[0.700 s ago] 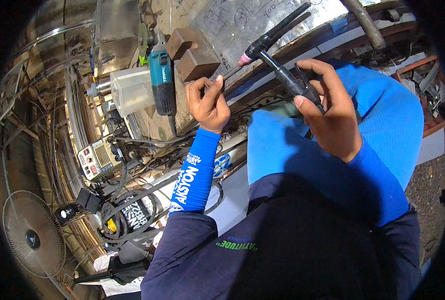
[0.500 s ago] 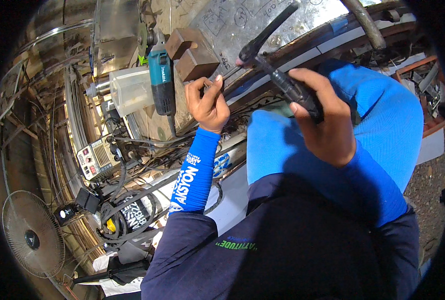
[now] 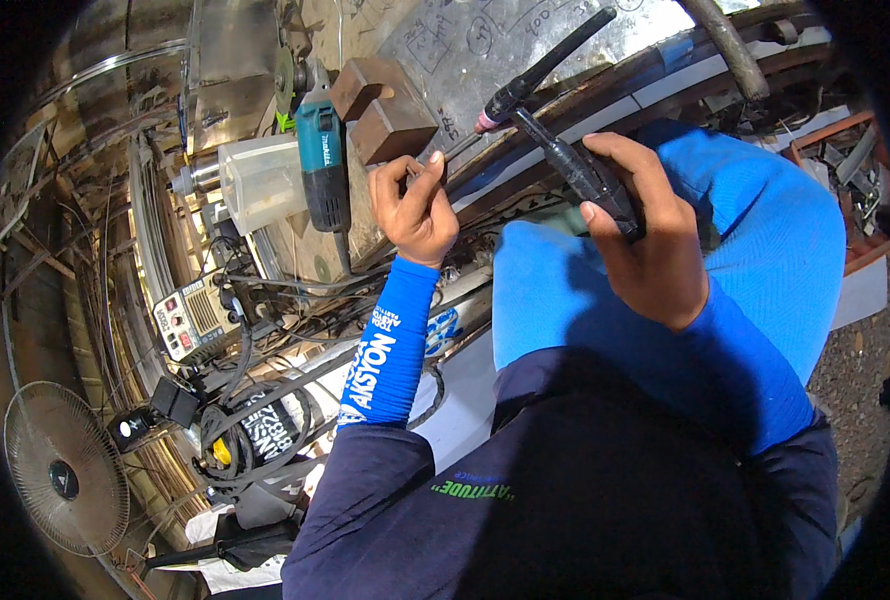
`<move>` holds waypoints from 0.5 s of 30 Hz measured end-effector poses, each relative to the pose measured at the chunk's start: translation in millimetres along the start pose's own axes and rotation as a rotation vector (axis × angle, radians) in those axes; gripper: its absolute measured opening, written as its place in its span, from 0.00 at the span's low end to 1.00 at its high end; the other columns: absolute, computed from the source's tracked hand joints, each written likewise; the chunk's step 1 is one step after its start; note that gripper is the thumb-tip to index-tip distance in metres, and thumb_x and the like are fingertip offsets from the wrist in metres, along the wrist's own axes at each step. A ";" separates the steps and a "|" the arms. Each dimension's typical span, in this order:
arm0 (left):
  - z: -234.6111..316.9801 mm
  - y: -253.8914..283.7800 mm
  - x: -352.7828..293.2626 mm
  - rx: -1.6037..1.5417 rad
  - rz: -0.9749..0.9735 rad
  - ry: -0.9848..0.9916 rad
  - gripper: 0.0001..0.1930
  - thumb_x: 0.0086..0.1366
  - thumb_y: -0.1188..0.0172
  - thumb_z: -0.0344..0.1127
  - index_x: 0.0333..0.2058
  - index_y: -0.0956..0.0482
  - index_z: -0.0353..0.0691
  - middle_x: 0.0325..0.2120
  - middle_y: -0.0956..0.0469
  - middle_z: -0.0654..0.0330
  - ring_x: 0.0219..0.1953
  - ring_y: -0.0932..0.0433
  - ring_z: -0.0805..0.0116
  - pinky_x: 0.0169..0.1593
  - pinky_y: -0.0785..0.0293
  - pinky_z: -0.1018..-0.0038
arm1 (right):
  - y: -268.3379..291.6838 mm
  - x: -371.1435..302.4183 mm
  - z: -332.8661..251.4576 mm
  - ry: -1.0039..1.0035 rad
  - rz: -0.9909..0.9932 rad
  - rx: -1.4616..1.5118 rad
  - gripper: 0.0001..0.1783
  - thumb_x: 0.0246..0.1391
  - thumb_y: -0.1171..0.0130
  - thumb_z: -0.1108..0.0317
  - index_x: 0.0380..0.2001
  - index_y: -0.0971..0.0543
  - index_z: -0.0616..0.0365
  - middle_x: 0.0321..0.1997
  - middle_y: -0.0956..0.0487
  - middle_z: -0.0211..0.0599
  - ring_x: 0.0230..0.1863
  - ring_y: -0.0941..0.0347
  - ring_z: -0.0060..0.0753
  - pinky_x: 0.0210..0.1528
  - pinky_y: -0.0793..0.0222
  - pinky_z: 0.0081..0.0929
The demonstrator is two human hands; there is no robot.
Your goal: The person welds small metal pieces using a handheld welding torch, then hammers them on a workbench. They repeat the cycle of welding and hammering multiple times, handling each piece individually.
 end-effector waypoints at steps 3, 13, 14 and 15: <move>1.2 0.4 0.8 0.022 -0.025 0.000 0.24 0.50 0.38 0.14 0.46 0.07 0.37 0.39 0.22 0.53 0.38 0.23 0.59 0.43 0.25 0.69 | 0.1 -0.5 0.9 -0.027 -0.006 0.022 0.23 0.66 0.40 0.74 0.63 0.25 0.67 0.57 0.19 0.60 0.52 0.15 0.64 0.56 0.20 0.40; 2.2 0.6 1.5 0.025 -0.023 -0.014 0.24 0.51 0.38 0.14 0.46 0.07 0.37 0.38 0.23 0.53 0.37 0.23 0.59 0.42 0.25 0.69 | 0.8 0.2 -1.6 -0.041 -0.019 0.008 0.23 0.66 0.40 0.74 0.63 0.25 0.67 0.57 0.18 0.60 0.52 0.16 0.65 0.56 0.20 0.40; 2.4 0.8 1.4 0.023 -0.024 -0.013 0.24 0.51 0.38 0.14 0.46 0.07 0.37 0.38 0.23 0.53 0.37 0.23 0.59 0.42 0.25 0.69 | 0.7 0.1 -1.6 -0.040 -0.019 0.009 0.23 0.66 0.40 0.74 0.63 0.25 0.67 0.57 0.18 0.60 0.52 0.16 0.65 0.56 0.20 0.40; 2.4 1.2 1.3 0.024 -0.023 -0.013 0.24 0.51 0.38 0.14 0.46 0.07 0.37 0.38 0.23 0.53 0.37 0.23 0.59 0.42 0.25 0.69 | 0.5 -0.1 -1.8 -0.040 -0.019 0.012 0.23 0.67 0.41 0.74 0.63 0.25 0.67 0.57 0.18 0.60 0.52 0.16 0.66 0.56 0.20 0.40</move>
Point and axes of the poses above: each hand's wrist, its own x-axis towards the middle knuckle, its own y-axis out of the back of the hand, z = x × y, the point moved 7 cm from there along x, towards the middle knuckle
